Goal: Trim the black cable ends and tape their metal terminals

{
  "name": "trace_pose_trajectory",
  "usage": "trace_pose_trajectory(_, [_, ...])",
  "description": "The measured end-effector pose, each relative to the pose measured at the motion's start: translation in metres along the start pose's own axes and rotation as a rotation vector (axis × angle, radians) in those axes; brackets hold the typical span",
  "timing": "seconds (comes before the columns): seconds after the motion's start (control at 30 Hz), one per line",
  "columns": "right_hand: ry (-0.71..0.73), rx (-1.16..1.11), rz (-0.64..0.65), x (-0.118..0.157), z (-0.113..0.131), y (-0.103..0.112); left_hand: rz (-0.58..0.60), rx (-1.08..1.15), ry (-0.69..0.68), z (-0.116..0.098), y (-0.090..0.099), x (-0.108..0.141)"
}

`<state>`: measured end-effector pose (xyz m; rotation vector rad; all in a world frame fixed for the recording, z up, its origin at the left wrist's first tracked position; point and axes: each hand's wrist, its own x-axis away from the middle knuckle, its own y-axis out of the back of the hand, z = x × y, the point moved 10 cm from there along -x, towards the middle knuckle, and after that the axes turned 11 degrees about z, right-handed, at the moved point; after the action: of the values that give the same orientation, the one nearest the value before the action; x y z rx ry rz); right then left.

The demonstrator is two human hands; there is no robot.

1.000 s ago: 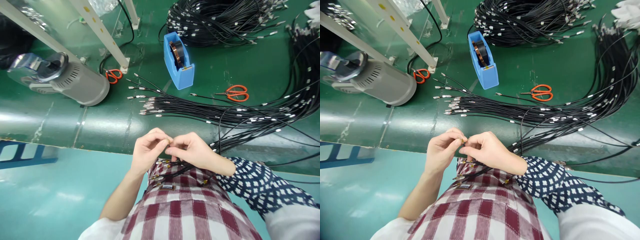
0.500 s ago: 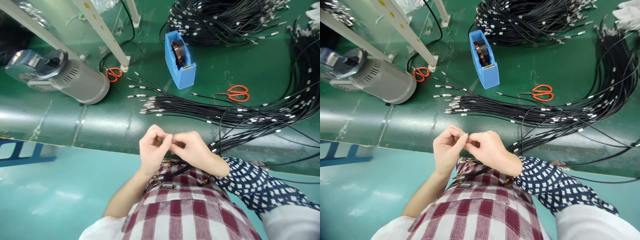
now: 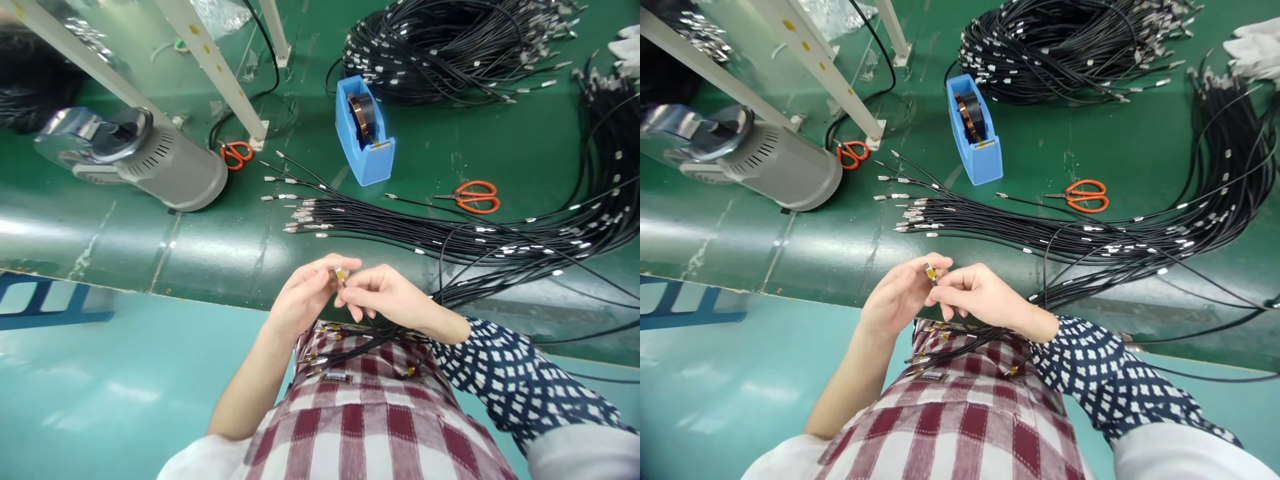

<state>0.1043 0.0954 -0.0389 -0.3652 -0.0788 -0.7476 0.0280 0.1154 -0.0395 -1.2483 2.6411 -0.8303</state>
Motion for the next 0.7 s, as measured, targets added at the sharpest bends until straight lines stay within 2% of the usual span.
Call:
trace_pose_trajectory(0.1, [0.001, -0.028, 0.012, 0.001, -0.002, -0.002, 0.069, 0.039, 0.015, 0.003, -0.01, -0.006])
trace_pose_trajectory(0.17, [-0.008, -0.023, -0.015, 0.002, -0.004, -0.001, 0.062, 0.013, -0.006, 0.001, -0.011, -0.008])
trace_pose_trajectory(0.37, [-0.006, 0.075, -0.193, 0.004, -0.001, 0.01, -0.195, -0.332, -0.147, -0.013, 0.011, 0.002])
trace_pose_trajectory(0.5, [0.004, 0.127, -0.156, 0.0, 0.007, 0.01, -0.333, -0.486, -0.221, -0.031, 0.018, 0.014])
trace_pose_trajectory(0.53, [0.012, 0.169, -0.156, 0.002, 0.011, 0.015, -0.371, -0.49, -0.241, -0.038, 0.021, 0.018])
trace_pose_trajectory(0.6, [0.038, 0.298, -0.233, 0.014, 0.024, 0.038, -0.487, -0.438, -0.333, -0.059, 0.031, 0.032])
trace_pose_trajectory(0.7, [0.046, 0.479, -0.456, 0.054, 0.042, 0.093, -0.634, -0.388, -0.516, -0.09, 0.043, 0.058])
